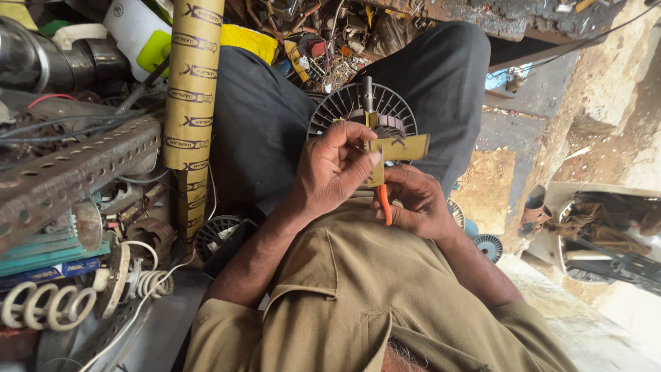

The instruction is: The person is sitting on the floor repairing an electric motor component. They are winding copper wire around the stator slots and using pliers to adjust the wire and insulation.

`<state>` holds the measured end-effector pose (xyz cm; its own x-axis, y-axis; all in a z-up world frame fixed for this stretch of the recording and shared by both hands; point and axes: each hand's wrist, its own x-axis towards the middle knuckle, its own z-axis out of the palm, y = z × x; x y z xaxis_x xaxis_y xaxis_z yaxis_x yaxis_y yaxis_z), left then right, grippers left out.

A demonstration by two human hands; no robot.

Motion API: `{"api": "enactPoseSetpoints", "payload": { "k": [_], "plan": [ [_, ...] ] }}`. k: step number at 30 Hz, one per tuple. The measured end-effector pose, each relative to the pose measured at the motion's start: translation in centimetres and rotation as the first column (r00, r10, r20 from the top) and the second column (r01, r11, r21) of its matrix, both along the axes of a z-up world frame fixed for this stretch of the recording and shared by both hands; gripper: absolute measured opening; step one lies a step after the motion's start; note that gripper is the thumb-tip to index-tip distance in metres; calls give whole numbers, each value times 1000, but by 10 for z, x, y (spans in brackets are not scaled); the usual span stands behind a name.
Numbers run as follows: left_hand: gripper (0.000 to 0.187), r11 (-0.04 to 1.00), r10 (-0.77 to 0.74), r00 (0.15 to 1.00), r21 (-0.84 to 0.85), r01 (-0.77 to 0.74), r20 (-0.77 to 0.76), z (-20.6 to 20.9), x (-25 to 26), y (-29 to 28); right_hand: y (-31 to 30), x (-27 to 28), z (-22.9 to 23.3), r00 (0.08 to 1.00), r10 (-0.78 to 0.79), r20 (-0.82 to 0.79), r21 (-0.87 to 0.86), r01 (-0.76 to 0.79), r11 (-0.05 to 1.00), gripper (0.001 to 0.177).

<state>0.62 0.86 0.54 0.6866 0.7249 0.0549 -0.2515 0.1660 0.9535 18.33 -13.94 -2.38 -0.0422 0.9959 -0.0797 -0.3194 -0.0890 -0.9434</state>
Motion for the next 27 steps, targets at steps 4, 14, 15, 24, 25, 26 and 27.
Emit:
{"api": "enactPoseSetpoints", "payload": {
  "k": [4, 14, 15, 24, 25, 26, 27],
  "plan": [
    [12, 999, 28, 999, 34, -27, -25, -3, 0, -1, 2, -2, 2, 1000, 5, 12, 24, -5, 1000, 58],
    [34, 911, 136, 982, 407, -73, -129, 15, 4, 1, 4, -1, -3, 992, -11, 127, 166, -11, 986, 53],
    [30, 895, 112, 990, 441, -61, -90, 16, 4, 1, 4, -2, -4, 988, -4, 154, 176, -23, 984, 46],
    [17, 987, 110, 977, 135, -86, -182, -10, 7, -19, 10, -3, 4, 962, 22, 273, 90, -48, 995, 49],
    [17, 985, 153, 973, 103, -136, -174, -14, 5, -16, 11, -2, 4, 954, 59, 294, 63, -81, 995, 48],
    [17, 980, 196, 966, 71, -187, -167, -16, 2, -12, 11, 0, 6, 944, 96, 315, 36, -113, 993, 48],
    [17, 976, 218, 966, 42, -214, -139, -17, 0, -6, 11, 3, 7, 944, 97, 315, 25, -110, 994, 51]
  ]
}}
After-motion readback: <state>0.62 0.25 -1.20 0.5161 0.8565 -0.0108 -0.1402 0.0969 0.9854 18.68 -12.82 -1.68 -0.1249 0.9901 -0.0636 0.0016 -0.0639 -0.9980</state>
